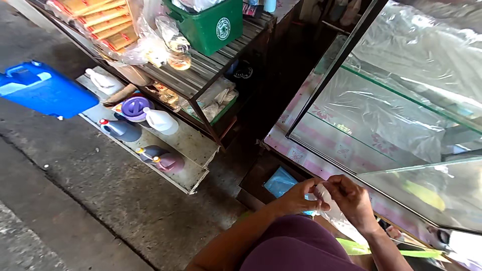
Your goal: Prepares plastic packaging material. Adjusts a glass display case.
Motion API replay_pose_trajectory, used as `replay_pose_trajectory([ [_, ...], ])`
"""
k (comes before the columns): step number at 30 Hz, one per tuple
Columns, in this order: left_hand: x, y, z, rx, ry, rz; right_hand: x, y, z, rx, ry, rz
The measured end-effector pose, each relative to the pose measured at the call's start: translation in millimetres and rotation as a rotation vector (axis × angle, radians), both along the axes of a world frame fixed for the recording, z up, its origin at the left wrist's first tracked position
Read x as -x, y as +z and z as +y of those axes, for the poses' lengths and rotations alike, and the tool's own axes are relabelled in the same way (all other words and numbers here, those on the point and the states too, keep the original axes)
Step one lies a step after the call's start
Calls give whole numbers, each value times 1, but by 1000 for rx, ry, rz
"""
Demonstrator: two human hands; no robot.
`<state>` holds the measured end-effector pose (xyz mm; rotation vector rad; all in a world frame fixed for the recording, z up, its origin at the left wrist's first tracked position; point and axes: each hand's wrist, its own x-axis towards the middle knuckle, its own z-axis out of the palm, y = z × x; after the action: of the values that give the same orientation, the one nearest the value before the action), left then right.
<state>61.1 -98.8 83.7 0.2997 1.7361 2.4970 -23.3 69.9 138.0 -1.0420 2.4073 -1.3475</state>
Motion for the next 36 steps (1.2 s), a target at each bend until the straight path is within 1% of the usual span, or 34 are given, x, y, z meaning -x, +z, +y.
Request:
replay_pose_trajectory([
  [3,-5,6,-11,72,0,36,0,4,-3,54,-10,6],
  [6,-13,3,-19,231,29,57,-8,-4,-6,85,3,-12],
  [8,-19,1,-21,370,32,-1,-10,-5,-6,83,13,-9],
  [11,-26,-1,-25,487,0,-70,-7,-1,-4,86,-3,29],
  [15,-32,-3,-38,717,23,-170,1,11,5,161,-80,34],
  [17,-37,-6,-48,735,73,-251,8,16,10,198,-137,7],
  [20,-47,-15,-65,642,182,-298,17,16,16,250,-221,-39],
  [26,-59,-25,-87,288,399,-366,24,-8,20,281,-333,-159],
  [29,-62,-26,-91,90,523,-461,27,-22,16,277,-375,-230],
  [33,-67,-37,-99,-171,623,-554,32,-38,11,244,-409,-287],
  [36,-74,-46,-106,-260,676,-594,35,-48,4,178,-416,-337],
])
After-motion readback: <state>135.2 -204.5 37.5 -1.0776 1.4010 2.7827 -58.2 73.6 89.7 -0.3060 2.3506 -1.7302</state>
